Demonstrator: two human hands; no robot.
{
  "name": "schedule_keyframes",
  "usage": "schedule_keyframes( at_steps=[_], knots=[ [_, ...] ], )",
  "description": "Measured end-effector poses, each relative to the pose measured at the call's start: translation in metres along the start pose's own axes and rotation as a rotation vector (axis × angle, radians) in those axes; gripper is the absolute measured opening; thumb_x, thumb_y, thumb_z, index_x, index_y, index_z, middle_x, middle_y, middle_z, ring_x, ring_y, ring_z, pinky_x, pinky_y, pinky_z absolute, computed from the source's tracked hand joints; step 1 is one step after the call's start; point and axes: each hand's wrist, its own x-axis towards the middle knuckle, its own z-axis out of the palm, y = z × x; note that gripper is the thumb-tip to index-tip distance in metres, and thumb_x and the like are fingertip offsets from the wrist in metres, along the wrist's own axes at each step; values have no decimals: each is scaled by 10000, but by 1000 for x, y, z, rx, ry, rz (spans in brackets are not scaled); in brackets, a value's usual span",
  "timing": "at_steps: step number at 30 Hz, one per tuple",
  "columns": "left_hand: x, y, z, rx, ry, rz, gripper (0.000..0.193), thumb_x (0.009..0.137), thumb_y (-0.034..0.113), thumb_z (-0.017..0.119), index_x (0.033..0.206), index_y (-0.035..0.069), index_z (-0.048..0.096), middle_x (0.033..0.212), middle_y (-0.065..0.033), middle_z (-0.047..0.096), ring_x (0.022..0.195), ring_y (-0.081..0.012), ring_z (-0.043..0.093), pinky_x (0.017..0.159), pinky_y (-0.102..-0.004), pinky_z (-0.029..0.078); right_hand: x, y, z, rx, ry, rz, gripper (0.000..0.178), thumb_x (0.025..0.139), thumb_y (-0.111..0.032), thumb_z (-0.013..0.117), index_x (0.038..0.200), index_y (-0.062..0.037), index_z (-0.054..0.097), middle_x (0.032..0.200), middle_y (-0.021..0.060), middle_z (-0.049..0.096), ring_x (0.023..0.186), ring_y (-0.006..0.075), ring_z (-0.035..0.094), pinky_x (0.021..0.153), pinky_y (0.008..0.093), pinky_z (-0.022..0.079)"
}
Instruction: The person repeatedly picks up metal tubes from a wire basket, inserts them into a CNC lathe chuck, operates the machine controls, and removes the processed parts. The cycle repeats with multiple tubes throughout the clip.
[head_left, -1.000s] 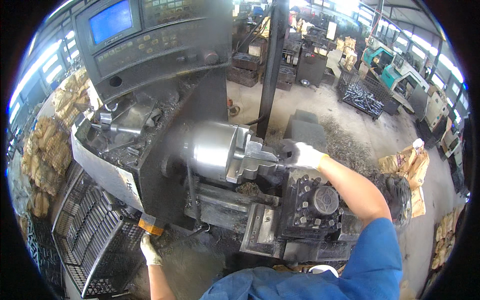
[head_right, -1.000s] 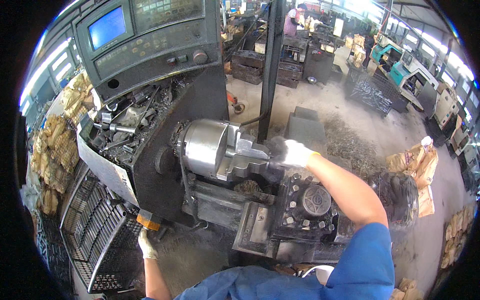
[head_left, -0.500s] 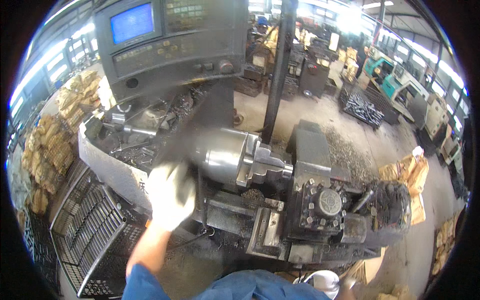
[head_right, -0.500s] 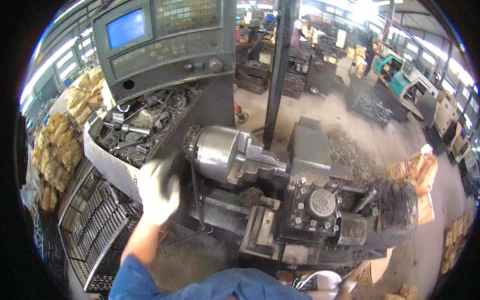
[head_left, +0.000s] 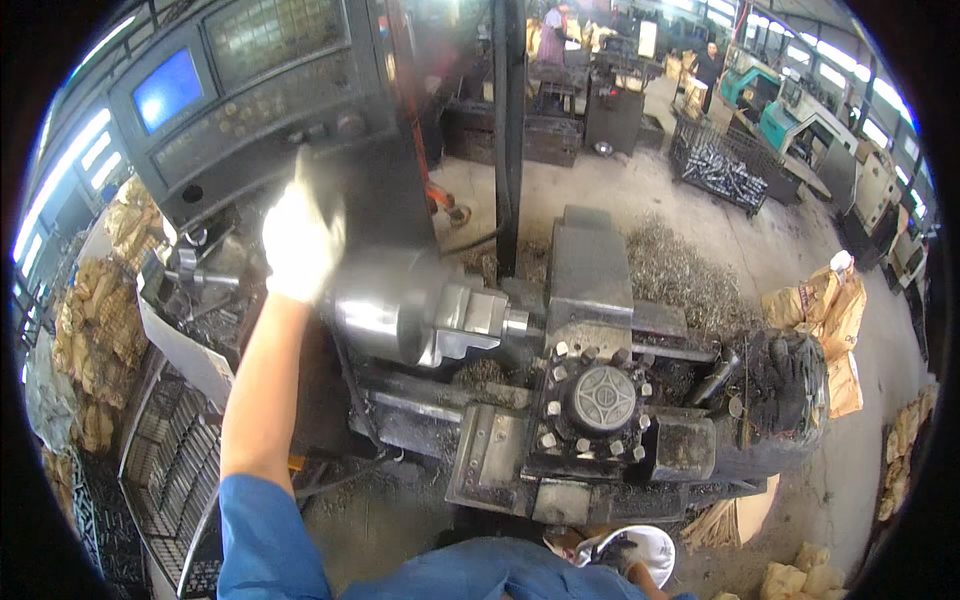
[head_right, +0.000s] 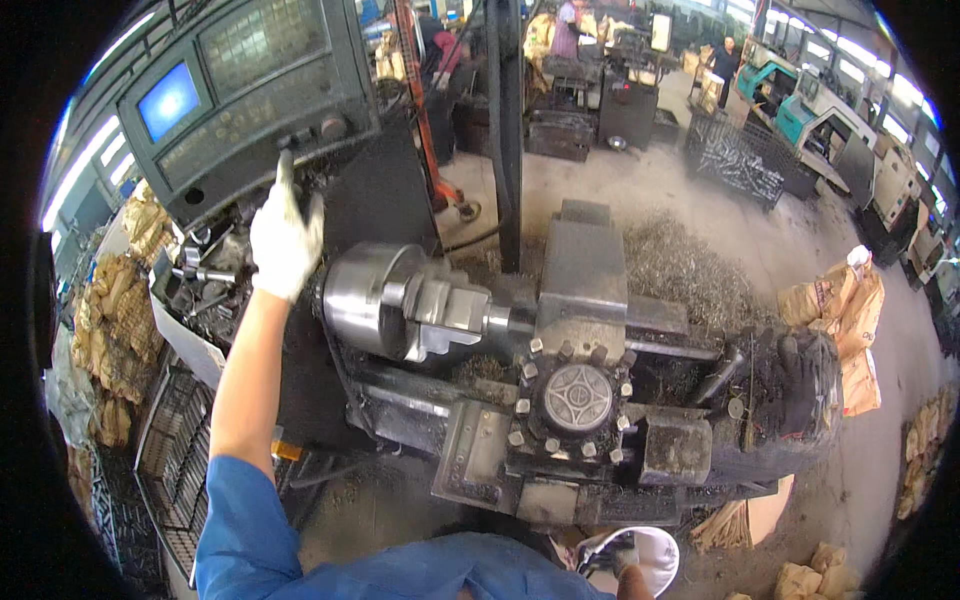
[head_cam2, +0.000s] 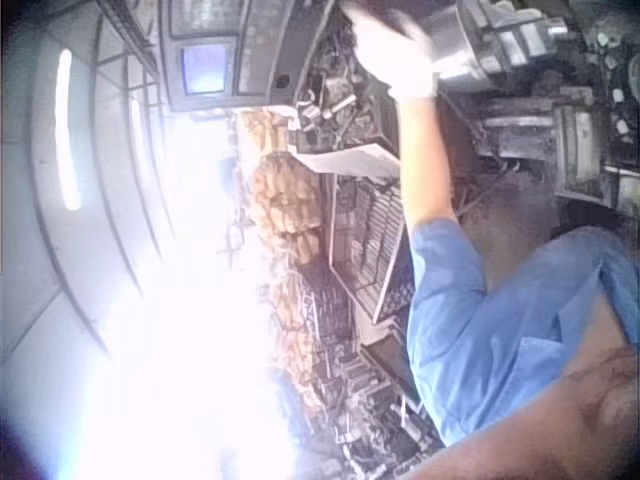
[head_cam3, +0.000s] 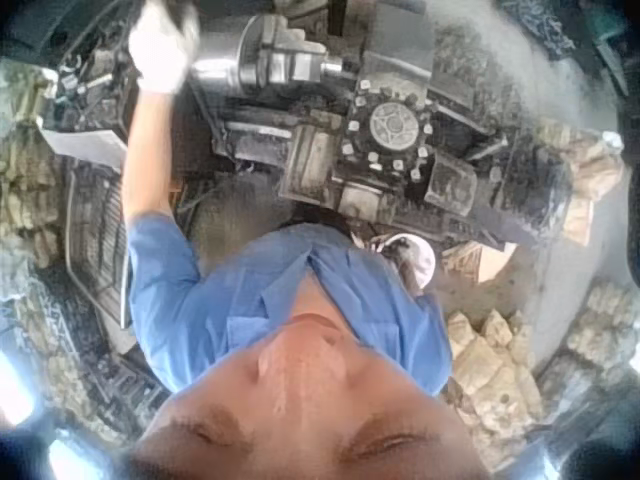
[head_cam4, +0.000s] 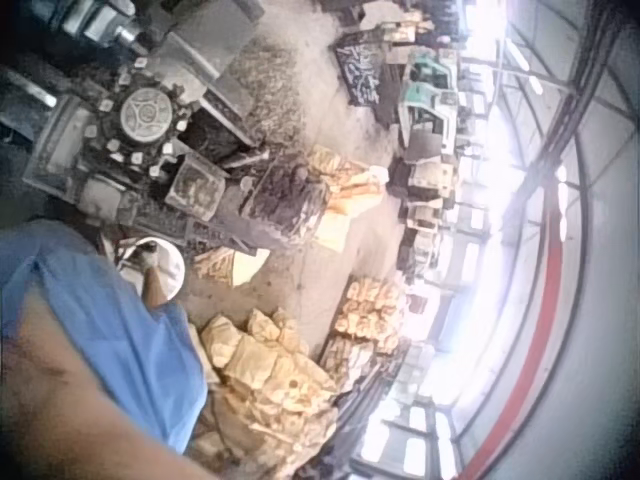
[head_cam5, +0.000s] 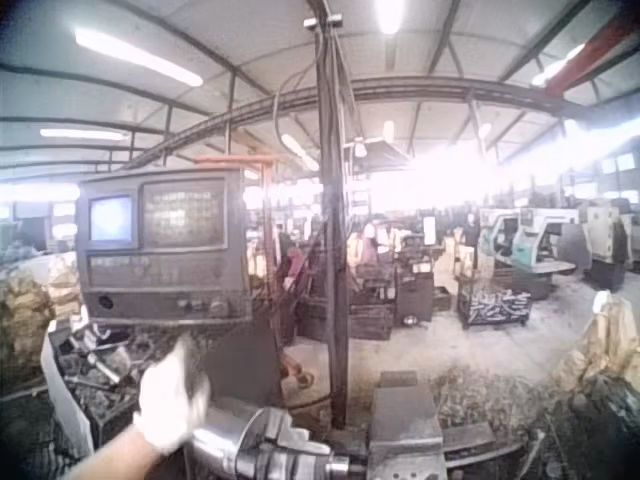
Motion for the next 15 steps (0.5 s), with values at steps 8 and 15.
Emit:
schedule_keyframes(
  at_steps=[8, 15],
  knots=[
    [-421, 57, -155, -250, -961, -505, 298, 969, 346, 708, 1078, 69, 720, 950, -225, 762, 862, -420, 749, 785, -540, 595, 80, -27, -35, -216, -200, -239, 254, 1014, -231, 594, 1150, -152, 793, 1184, 122, 797, 1028, 294, 766, 881, 426, 608],
    [-900, 106, -509, 146, -1361, -2056, 520, 838, 532, 780, 1112, 93, 838, 1096, -138, 820, 1030, -334, 785, 889, -472, 600, 140, -174, -77, -388, -303, -535, 257, 974, -260, 644, 1152, -157, 797, 1173, 120, 799, 1029, 303, 769, 886, 426, 610]
  ],
)
